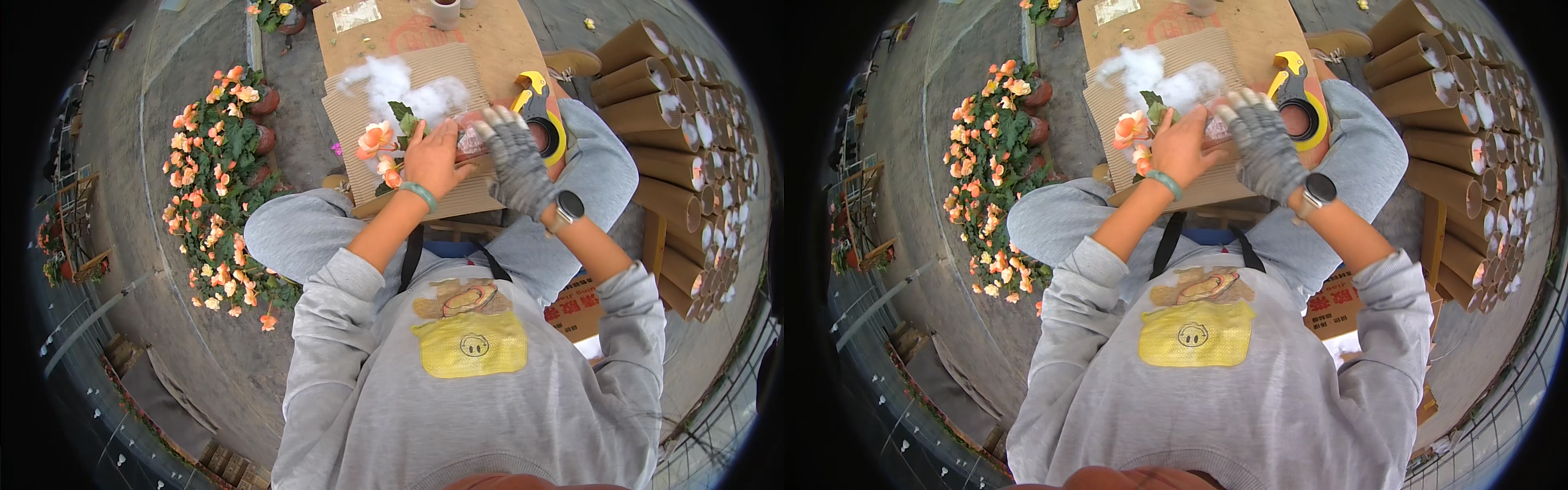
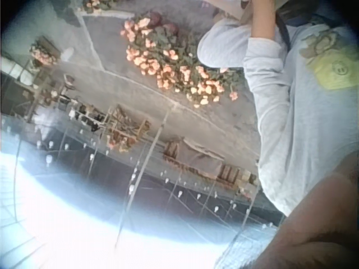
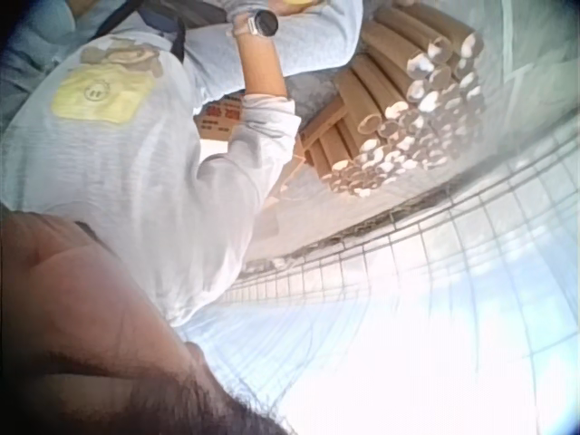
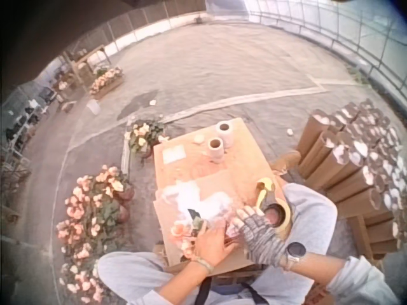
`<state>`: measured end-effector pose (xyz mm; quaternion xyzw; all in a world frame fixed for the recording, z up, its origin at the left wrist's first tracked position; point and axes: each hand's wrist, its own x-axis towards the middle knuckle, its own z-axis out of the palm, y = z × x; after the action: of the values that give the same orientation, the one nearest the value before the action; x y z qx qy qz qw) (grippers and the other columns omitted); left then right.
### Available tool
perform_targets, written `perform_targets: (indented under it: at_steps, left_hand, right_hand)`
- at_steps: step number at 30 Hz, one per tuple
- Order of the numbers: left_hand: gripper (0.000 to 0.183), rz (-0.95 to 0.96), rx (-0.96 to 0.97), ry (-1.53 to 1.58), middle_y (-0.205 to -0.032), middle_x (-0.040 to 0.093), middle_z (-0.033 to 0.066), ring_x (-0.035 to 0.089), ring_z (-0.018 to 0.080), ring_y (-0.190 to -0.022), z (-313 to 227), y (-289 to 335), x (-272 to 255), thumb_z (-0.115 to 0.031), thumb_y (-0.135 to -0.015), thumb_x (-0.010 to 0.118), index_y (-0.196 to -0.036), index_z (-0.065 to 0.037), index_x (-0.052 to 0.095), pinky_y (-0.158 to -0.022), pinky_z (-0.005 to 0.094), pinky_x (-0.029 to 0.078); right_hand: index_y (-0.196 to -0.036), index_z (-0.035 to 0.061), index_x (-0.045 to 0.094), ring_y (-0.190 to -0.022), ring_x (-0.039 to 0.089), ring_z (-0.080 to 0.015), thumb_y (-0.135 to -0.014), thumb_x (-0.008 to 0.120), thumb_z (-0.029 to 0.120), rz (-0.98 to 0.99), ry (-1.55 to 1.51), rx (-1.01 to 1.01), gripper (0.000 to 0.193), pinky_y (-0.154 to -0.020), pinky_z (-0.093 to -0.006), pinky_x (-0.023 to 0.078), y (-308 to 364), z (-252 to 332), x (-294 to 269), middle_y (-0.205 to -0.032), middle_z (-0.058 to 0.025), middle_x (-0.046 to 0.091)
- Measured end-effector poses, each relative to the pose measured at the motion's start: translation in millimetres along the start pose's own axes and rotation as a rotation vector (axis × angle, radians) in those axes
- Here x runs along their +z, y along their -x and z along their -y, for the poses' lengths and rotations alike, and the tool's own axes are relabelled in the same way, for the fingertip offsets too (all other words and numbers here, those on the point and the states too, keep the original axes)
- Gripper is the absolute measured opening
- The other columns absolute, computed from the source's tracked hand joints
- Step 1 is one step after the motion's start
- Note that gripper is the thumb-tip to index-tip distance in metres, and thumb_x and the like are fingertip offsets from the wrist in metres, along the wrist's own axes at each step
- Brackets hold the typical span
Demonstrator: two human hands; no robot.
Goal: The person sits on the floor and repeatedly assembles decorative cones by placing cotton and artificial flowers onto a cardboard sheet, rolling the cardboard into a cone, and sealing it with a tape dispenser. The finished cones are placed in a nearby box.
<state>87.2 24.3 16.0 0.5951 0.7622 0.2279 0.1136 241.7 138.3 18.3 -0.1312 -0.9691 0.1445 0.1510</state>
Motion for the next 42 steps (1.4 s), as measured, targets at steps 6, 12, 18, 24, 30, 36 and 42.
perform_targets:
  at_steps: [6,12,18,24,30,36,42]
  left_hand:
    - [0.044,0.001,0.282,-0.395,-0.114,0.058,0.0197,0.054,0.0291,-0.110,8,-19,-30,-0.031,-0.076,0.055,-0.110,-0.004,0.060,-0.106,0.0460,0.027]
    - [0.051,0.794,-0.166,-0.192,-0.084,0.065,0.0208,0.063,0.0328,-0.085,15,-5,-56,-0.047,-0.092,0.036,-0.094,-0.008,0.069,-0.078,0.0459,0.046]
    - [0.051,0.800,-0.332,0.043,-0.092,0.066,0.0172,0.062,0.0332,-0.088,96,-48,-54,-0.051,-0.089,0.042,-0.093,-0.008,0.069,-0.081,0.0416,0.046]
    - [0.061,0.022,-0.577,-0.116,-0.113,0.057,0.0272,0.057,0.0401,-0.098,129,-93,-31,-0.050,-0.084,0.053,-0.120,-0.001,0.052,-0.087,0.0398,0.045]
    - [0.057,0.077,-0.470,0.428,-0.111,0.058,0.0244,0.056,0.0391,-0.097,90,-113,9,-0.046,-0.086,0.052,-0.114,0.004,0.052,-0.084,0.0424,0.045]
    - [0.060,0.608,0.116,0.219,-0.103,0.061,0.0211,0.056,0.0384,-0.093,82,-68,-24,-0.048,-0.089,0.043,-0.114,0.005,0.053,-0.082,0.0441,0.044]
    - [0.061,0.530,0.083,0.268,-0.105,0.061,0.0202,0.056,0.0367,-0.097,89,-50,-30,-0.051,-0.088,0.043,-0.123,-0.002,0.050,-0.086,0.0436,0.042]
  right_hand:
    - [-0.123,0.0056,0.048,-0.119,0.045,-0.0271,-0.063,0.064,0.010,0.255,0.077,-0.042,0.062,-0.110,-0.0476,0.021,-21,4,11,-0.123,-0.0112,0.051]
    - [-0.117,0.0071,0.052,-0.107,0.053,-0.0283,-0.054,0.077,0.025,0.310,-0.011,-0.039,0.070,-0.109,-0.0477,0.022,-4,18,-6,-0.110,-0.0122,0.057]
    - [-0.109,0.0100,0.058,-0.096,0.055,-0.0295,-0.061,0.076,0.028,0.801,-0.492,0.354,0.055,-0.097,-0.0427,0.035,-92,-32,-18,-0.098,-0.0085,0.060]
    - [-0.110,0.0108,0.060,-0.096,0.055,-0.0256,-0.068,0.069,0.024,0.292,0.217,0.024,0.045,-0.089,-0.0391,0.040,-94,-18,6,-0.097,-0.0081,0.059]
    - [-0.098,0.0095,0.057,-0.088,0.056,-0.0263,-0.067,0.066,0.018,0.073,0.111,0.201,0.034,-0.073,-0.0405,0.042,-77,-10,25,-0.092,-0.0082,0.058]
    - [-0.100,0.0062,0.055,-0.096,0.056,-0.0272,-0.076,0.062,0.023,-0.040,0.105,0.201,0.031,-0.083,-0.0423,0.044,-40,11,19,-0.099,-0.0112,0.058]
    - [-0.107,0.0016,0.052,-0.109,0.052,-0.0319,-0.076,0.063,0.042,-0.136,0.106,0.199,0.052,-0.105,-0.0468,0.031,-38,41,14,-0.112,-0.0182,0.055]
